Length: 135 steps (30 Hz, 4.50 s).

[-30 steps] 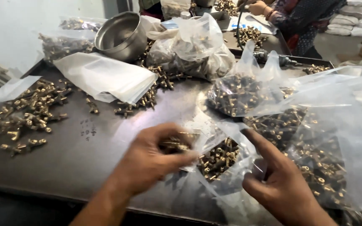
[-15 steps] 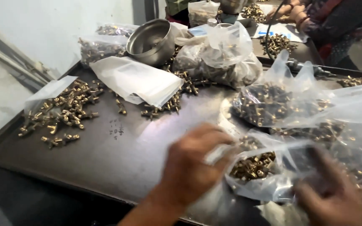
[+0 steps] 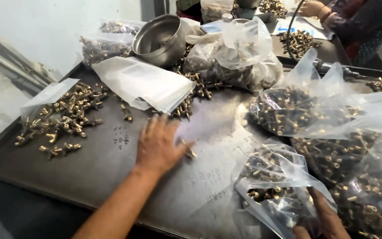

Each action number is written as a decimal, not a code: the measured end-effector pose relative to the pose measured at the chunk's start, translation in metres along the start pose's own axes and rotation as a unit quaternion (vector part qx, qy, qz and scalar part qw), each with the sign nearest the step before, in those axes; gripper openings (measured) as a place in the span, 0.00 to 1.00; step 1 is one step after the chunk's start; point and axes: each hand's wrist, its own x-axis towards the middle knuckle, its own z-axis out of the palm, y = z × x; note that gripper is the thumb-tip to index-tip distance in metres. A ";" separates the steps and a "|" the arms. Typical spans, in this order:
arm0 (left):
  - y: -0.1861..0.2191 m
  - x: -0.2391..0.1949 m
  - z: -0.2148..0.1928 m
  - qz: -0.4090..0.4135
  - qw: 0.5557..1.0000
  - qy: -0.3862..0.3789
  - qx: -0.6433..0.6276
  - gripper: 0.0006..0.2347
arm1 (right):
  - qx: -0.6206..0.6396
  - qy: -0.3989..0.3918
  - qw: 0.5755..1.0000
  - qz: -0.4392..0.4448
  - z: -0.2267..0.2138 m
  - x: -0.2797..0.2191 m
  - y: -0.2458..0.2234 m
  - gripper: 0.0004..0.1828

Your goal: The person sorts and packs small brass T-shaped fittings from a large pile on a metal table into clear plastic bags by hand.

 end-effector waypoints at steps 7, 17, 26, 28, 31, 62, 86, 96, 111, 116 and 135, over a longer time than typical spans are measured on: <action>-0.022 0.048 0.004 -0.120 0.983 -0.140 -0.014 0.41 | -0.003 -0.029 0.994 0.102 -0.008 -0.006 0.019 0.51; -0.031 0.026 0.049 -0.090 0.973 0.213 0.007 0.30 | -0.041 -0.046 0.989 0.134 -0.010 -0.004 0.015 0.49; -0.031 0.029 0.014 -0.218 0.975 0.025 0.045 0.30 | -0.023 -0.036 0.991 0.124 0.008 0.013 -0.061 0.46; -0.029 0.037 0.015 -0.173 0.984 0.031 0.022 0.31 | -0.042 -0.039 0.994 0.098 0.005 0.012 -0.061 0.46; -0.032 0.046 0.022 -0.101 0.994 0.027 -0.017 0.29 | -0.040 -0.039 0.996 0.069 0.012 0.010 -0.065 0.45; 0.014 -0.078 -0.075 -0.021 0.965 -0.166 -0.204 0.51 | 0.073 -0.022 0.992 0.102 0.019 0.012 -0.097 0.43; 0.065 -0.053 -0.050 -0.026 0.986 -0.148 -0.076 0.38 | 0.062 -0.028 0.995 0.069 0.017 0.011 -0.073 0.43; 0.070 -0.055 -0.027 0.071 0.990 -0.037 -0.114 0.17 | 0.097 -0.040 0.988 0.113 0.016 0.036 -0.147 0.44; 0.107 -0.038 -0.068 -0.132 0.853 -0.020 -0.504 0.07 | 0.057 -0.165 0.980 0.099 -0.002 0.074 -0.197 0.50; 0.170 -0.019 -0.073 -0.006 0.707 -0.043 -0.706 0.09 | 0.016 -0.232 0.966 0.110 -0.010 0.093 -0.164 0.56; -0.001 0.012 0.041 -0.003 0.996 -0.043 -0.084 0.19 | 0.148 -0.178 0.970 0.068 -0.003 0.012 0.053 0.38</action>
